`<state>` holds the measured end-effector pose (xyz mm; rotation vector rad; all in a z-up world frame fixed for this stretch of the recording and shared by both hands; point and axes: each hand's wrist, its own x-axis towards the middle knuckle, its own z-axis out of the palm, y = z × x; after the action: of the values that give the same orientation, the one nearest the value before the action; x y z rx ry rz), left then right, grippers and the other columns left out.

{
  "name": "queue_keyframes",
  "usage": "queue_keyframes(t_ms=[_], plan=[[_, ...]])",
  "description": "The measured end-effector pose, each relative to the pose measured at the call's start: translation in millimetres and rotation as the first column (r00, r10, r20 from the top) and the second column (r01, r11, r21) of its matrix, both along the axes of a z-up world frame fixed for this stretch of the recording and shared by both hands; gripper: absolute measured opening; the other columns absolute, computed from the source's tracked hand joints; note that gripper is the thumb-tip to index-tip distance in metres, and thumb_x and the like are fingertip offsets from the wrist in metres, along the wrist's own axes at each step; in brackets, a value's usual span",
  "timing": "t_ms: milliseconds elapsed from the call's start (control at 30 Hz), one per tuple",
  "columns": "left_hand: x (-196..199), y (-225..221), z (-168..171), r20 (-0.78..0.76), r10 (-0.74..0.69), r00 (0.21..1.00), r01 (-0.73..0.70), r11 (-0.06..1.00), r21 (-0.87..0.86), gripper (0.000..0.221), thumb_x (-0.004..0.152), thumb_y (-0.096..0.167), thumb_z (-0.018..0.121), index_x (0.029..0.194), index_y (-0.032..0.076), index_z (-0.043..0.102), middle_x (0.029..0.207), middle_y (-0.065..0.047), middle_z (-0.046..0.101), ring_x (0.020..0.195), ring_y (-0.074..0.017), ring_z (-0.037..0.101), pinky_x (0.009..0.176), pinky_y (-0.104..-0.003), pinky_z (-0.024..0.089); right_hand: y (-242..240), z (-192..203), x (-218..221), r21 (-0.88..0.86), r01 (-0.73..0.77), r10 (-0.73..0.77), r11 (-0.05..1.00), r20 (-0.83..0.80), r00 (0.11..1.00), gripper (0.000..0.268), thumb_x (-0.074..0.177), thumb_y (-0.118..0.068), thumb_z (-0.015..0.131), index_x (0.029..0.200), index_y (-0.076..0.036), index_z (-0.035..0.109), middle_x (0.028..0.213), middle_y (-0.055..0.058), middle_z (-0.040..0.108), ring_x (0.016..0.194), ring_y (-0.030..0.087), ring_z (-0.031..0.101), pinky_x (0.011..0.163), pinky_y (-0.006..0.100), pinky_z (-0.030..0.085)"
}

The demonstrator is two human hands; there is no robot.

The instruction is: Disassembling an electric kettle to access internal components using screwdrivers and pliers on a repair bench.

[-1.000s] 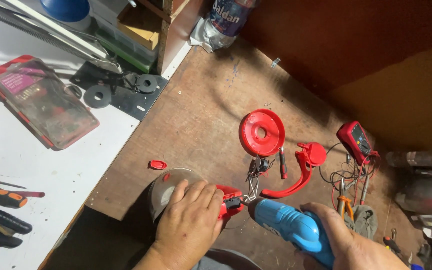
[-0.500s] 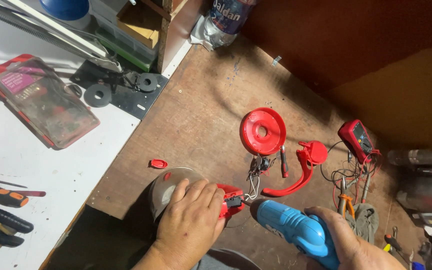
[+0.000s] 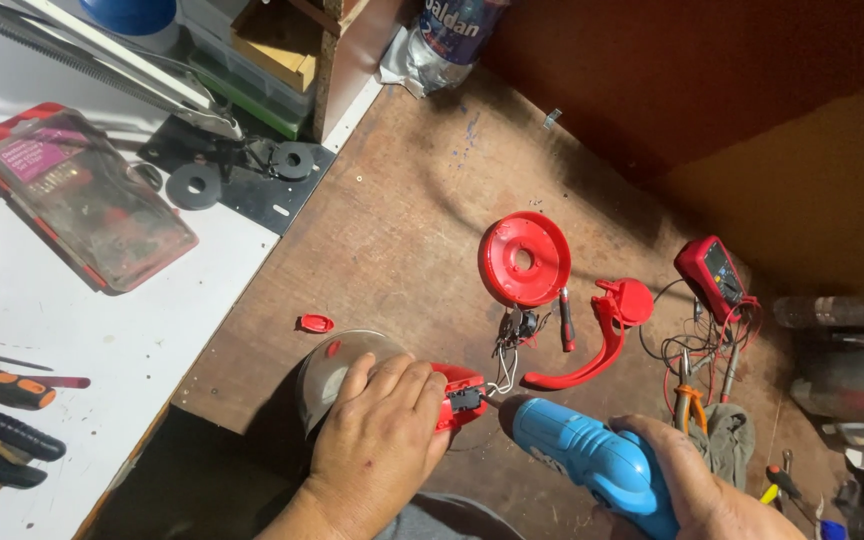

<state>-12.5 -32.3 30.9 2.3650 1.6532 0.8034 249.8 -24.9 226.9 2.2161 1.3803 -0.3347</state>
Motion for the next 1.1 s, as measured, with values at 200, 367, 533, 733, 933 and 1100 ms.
queue_keyframes(t_ms=[200,367,533,733,933,1100], plan=[[-1.3,0.1,2.2,-0.005,-0.015,1.000,0.015,0.999,-0.037,0.060,0.080,0.045,0.103,0.125,0.013,0.080,0.123,-0.003,0.081,0.125,-0.0268,0.072,0.117,-0.053,0.050,-6.7,-17.7,34.9,0.144,-0.061,0.086,0.988,-0.174,0.981,0.100,0.063,-0.053,0.113,0.151,-0.069,0.067,0.117,-0.040,0.094,0.075,0.007,0.099,0.082,0.023,0.075],[1.3,-0.9,-0.5,-0.012,-0.031,0.999,0.030,0.996,-0.085,0.074,0.082,0.055,0.102,0.136,0.011,0.077,0.129,-0.005,0.080,0.131,-0.0294,0.070,0.120,-0.057,0.048,-12.8,-22.7,45.7,0.215,-0.033,0.100,0.976,-0.307,0.946,0.100,0.063,-0.045,0.117,0.152,-0.060,0.074,0.120,-0.032,0.099,0.087,0.001,0.102,0.090,0.021,0.073],[15.7,0.9,-0.9,-0.009,-0.057,0.998,0.056,0.997,-0.057,0.089,0.082,0.059,0.100,0.154,0.014,0.072,0.146,-0.016,0.078,0.146,-0.0419,0.068,0.126,-0.074,0.042,-3.0,-2.8,17.8,0.039,0.192,-0.185,0.981,-0.125,0.975,0.089,0.074,-0.049,0.107,0.151,-0.073,0.069,0.111,-0.028,0.101,0.103,0.003,0.099,0.106,0.022,0.071],[36.2,16.1,-8.0,-0.009,-0.154,0.988,0.155,0.988,0.011,0.026,0.084,0.025,0.090,0.106,0.022,0.078,0.113,-0.004,0.079,0.097,-0.0271,0.075,0.101,-0.050,0.051,5.5,-5.6,39.5,-0.101,0.208,-0.223,0.973,-0.164,0.961,0.090,0.079,-0.062,0.105,0.156,-0.079,0.060,0.129,-0.039,0.095,0.115,-0.002,0.099,0.111,0.023,0.069],[34.0,15.9,-4.2,-0.044,-0.143,0.989,0.147,0.982,0.122,0.022,0.092,0.028,0.094,0.105,0.021,0.077,0.120,-0.005,0.080,0.090,-0.0254,0.076,0.099,-0.051,0.053,-31.8,-80.7,168.6,0.061,0.433,-0.305,0.900,-0.622,0.721,0.084,0.079,-0.018,0.108,0.158,-0.036,0.086,0.119,-0.002,0.098,0.102,0.018,0.086,0.101,0.034,0.061],[28.3,11.3,-12.4,-0.060,-0.144,0.988,0.143,0.989,-0.020,0.085,0.084,0.046,0.103,0.156,0.013,0.072,0.129,-0.004,0.083,0.119,-0.0258,0.079,0.123,-0.058,0.048,-65.6,-207.4,286.8,-0.236,0.747,-0.541,0.622,-0.819,0.192,0.069,0.101,0.002,0.086,0.169,-0.006,0.076,0.111,0.048,0.092,0.086,0.054,0.075,0.082,0.055,0.051]])
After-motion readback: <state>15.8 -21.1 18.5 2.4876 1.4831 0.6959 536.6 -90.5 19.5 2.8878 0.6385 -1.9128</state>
